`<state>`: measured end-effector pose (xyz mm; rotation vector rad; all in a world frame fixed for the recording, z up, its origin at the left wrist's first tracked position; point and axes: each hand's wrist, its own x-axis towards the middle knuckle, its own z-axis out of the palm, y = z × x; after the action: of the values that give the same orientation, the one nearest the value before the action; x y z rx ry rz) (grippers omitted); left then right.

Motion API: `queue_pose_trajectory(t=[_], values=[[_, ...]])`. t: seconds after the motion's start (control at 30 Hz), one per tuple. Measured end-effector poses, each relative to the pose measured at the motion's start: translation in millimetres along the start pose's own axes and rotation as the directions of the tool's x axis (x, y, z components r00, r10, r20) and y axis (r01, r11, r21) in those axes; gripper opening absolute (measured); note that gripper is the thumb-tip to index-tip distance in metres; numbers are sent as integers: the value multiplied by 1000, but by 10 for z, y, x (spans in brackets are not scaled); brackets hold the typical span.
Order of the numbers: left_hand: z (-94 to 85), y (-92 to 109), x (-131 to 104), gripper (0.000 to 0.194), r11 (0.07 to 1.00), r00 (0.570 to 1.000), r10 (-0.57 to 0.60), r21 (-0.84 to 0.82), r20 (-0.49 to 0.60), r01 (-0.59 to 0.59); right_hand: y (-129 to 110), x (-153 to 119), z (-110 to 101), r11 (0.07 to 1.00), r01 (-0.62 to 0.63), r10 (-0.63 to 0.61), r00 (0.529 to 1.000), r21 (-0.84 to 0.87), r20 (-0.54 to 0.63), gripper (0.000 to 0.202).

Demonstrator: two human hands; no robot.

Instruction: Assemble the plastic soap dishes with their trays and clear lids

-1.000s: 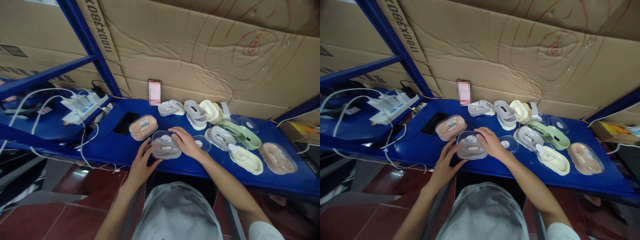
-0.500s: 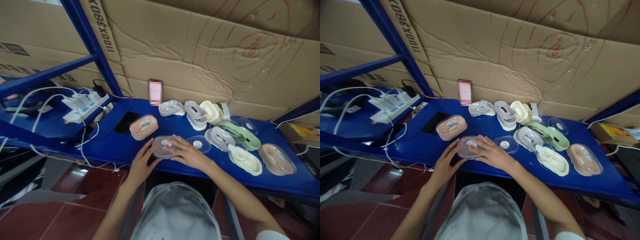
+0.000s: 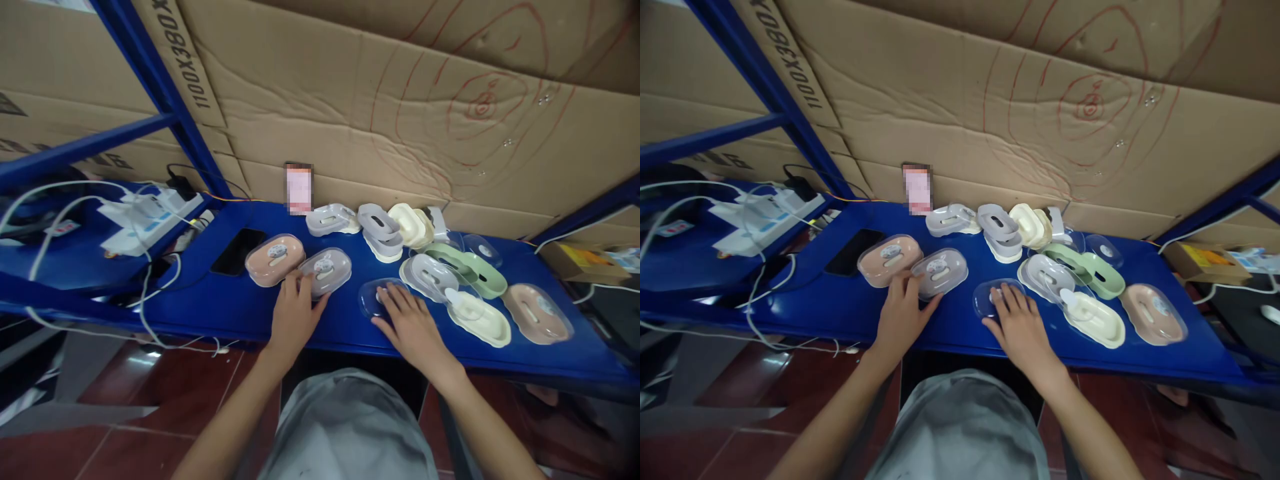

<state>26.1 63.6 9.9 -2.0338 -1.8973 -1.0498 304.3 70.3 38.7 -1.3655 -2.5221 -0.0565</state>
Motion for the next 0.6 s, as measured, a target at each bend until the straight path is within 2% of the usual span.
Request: queue_pose_trajectory(t=[0.1,0.17,0.27,0.33,0.4,0.5,0.6], values=[[70,90,155,58,995,997,32,-99,76,-25,-180,-107,10,991,73,-78,996,111,36,65],[39,173,136,63,987,992,66,-154,106,-50,-235,-18,-21,971,93,-96,995,221,2,63],[-86,294,-64,55,964,962,212,-197,171,-178,-119,347,-76,959,58,-23,991,276,-129,52],[-169,337,-234,47,935,913,330,-214,238,-283,45,680,-70,978,-7,49,979,209,-196,45],[-226,324,-364,44,928,890,366,-186,274,-324,199,990,-16,988,-88,115,969,129,-220,42],[-264,194,-434,45,957,926,291,-79,240,-280,305,1241,82,986,-131,150,966,101,-209,39],[-268,25,-417,44,980,970,195,15,148,-199,260,1172,108,988,-118,135,974,104,-180,24]])
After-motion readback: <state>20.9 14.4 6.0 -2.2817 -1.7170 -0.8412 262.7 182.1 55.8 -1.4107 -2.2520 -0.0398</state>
